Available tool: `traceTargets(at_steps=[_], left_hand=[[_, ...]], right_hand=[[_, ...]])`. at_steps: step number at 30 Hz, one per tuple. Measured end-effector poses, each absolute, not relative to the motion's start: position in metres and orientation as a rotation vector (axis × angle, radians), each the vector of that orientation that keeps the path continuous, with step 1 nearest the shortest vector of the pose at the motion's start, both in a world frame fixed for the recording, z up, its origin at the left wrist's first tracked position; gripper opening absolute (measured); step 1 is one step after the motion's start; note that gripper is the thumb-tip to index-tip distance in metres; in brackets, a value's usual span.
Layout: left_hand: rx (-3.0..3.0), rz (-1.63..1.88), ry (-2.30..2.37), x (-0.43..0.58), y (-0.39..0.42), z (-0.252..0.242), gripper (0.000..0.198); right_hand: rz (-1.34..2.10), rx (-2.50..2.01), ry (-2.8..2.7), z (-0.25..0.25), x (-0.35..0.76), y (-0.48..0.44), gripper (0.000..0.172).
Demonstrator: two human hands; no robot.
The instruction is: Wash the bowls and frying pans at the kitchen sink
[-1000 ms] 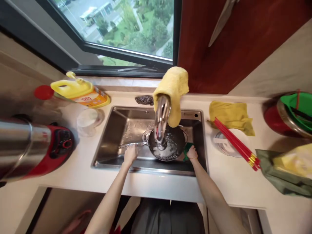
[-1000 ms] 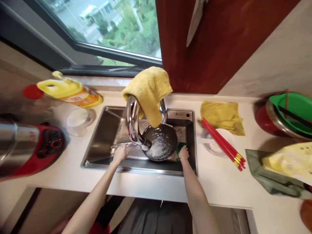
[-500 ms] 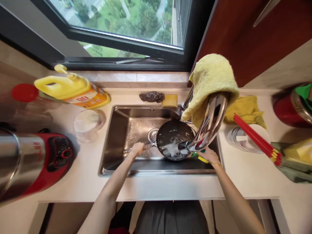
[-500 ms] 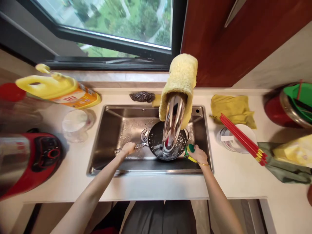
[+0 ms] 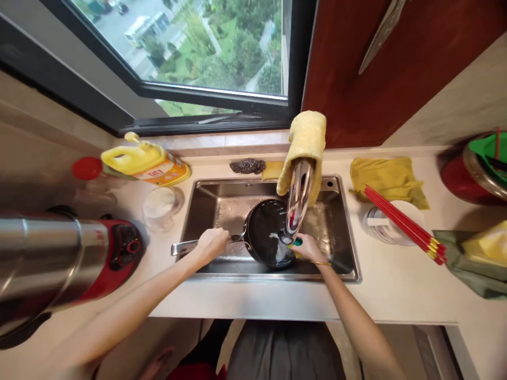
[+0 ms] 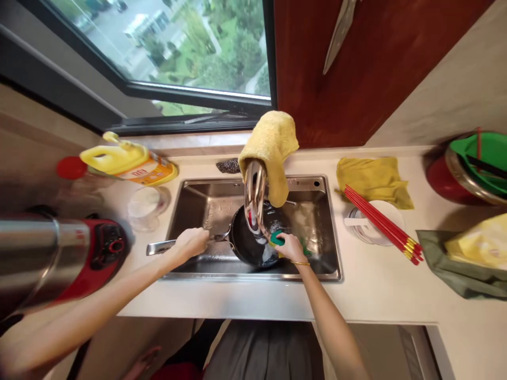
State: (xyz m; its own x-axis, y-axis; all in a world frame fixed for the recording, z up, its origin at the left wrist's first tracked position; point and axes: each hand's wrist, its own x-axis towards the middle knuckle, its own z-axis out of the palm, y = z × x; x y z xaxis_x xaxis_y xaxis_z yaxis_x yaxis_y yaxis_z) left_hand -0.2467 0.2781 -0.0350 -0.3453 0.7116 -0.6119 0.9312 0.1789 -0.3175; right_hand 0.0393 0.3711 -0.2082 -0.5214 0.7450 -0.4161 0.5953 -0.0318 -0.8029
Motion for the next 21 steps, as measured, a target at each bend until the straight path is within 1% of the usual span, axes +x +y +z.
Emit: traceTargets(at_steps=[4, 9, 12, 16, 17, 18, 19, 21], left_hand=[[1.505, -1.013, 2.221, -0.232, 0.291, 0.007, 0.023], [1.623, -1.323, 2.102, -0.189, 0.311, 0.052, 0.024], [1.625, -1.494, 2.12, -0.157, 0.323, 0.066, 0.026], [1.597, -1.644, 2.202, -0.135, 0.333, 0.076, 0.02], [1.603, -1.659, 2.219, -0.134, 0.334, 0.079, 0.019], [1.605, -1.668, 2.238, -0.134, 0.335, 0.083, 0.019], [1.608, -1.668, 2.258, -0.134, 0.336, 0.088, 0.021], [1.62, -1.654, 2.3, -0.136, 0.337, 0.102, 0.026]], right_hand=[[1.496, -1.439, -2.277, -0.208, 0.026, 0.373, 0.033], [1.501, -1.449, -2.242, -0.214, 0.027, 0.379, 0.039], [1.518, -1.432, -2.259, -0.216, 0.028, 0.383, 0.041], [1.526, -1.406, -2.318, -0.218, 0.031, 0.387, 0.039], [1.532, -1.406, -2.322, -0.218, 0.032, 0.388, 0.041], [1.542, -1.42, -2.309, -0.219, 0.034, 0.39, 0.047], [1.555, -1.449, -2.274, -0.22, 0.036, 0.393, 0.057], [1.586, -1.539, -2.14, -0.223, 0.039, 0.402, 0.083]])
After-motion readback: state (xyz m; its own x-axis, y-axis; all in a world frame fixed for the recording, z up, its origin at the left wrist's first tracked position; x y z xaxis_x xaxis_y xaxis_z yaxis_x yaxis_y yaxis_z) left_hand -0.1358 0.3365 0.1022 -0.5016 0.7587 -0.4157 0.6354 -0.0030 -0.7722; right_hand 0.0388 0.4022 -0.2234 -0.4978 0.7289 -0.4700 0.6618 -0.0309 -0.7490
